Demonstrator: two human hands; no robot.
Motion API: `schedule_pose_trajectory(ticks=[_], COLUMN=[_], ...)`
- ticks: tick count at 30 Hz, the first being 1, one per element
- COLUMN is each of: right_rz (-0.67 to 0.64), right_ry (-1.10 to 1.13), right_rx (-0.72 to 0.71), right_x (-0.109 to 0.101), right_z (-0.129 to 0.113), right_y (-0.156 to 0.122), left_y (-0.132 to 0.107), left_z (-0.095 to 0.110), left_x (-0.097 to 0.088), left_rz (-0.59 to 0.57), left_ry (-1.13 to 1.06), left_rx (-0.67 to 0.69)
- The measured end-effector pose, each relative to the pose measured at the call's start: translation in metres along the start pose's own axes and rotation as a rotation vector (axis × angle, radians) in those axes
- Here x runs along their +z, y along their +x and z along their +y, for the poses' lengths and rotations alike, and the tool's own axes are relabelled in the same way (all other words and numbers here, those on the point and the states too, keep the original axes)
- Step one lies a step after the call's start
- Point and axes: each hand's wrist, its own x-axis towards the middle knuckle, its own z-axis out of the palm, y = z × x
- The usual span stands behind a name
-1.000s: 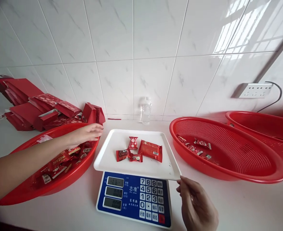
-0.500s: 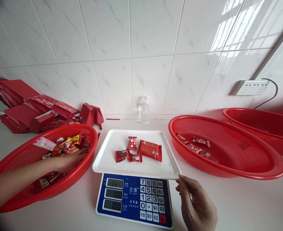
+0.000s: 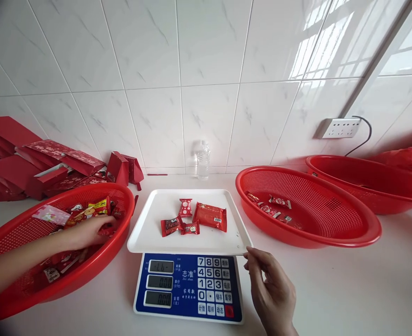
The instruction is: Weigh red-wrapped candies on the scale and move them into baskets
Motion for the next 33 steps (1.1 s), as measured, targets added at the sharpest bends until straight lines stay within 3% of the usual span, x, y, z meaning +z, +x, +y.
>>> schedule_pose_trajectory(ticks=[3, 7, 9, 12, 18, 24, 29, 33], right_rz=[0.013, 0.069, 0.089, 0.072, -0.158, -0.433, -0.78, -0.883], right_ry=[-0.003, 0.028, 0.039, 0.019, -0.145, -0.38, -0.52, -0.563], right_rx=[-0.001, -0.01, -0.015, -0.037, -0.226, -0.401, -0.357, -0.334], right_x=[0.0, 0.002, 0.003, 0.004, 0.007, 0.028, 0.051, 0.067], right_z=[-0.002, 0.0, 0.002, 0.0, -0.033, -0.054, -0.066, -0.078], right_y=[0.0, -0.003, -0.004, -0.003, 0.022, 0.058, 0.076, 0.083], left_y=[-0.002, -0.008, -0.009, -0.002, 0.017, 0.021, 0.031, 0.035], left_z=[0.019, 0.064, 0.087, 0.111, 0.122, 0.122, 0.127, 0.133], left_x=[-0.02, -0.032, -0.024, 0.002, 0.053, 0.069, 0.083, 0.093], left_rz=[0.139, 0.31, 0.281, 0.143, -0.17, -0.214, -0.258, -0.285], left_ry=[0.163, 0.078, 0.008, -0.028, 0.099, 0.249, 0.2, 0.175], left_rx=[0.064, 0.098, 0.21, 0.347, 0.451, 0.445, 0.461, 0.515])
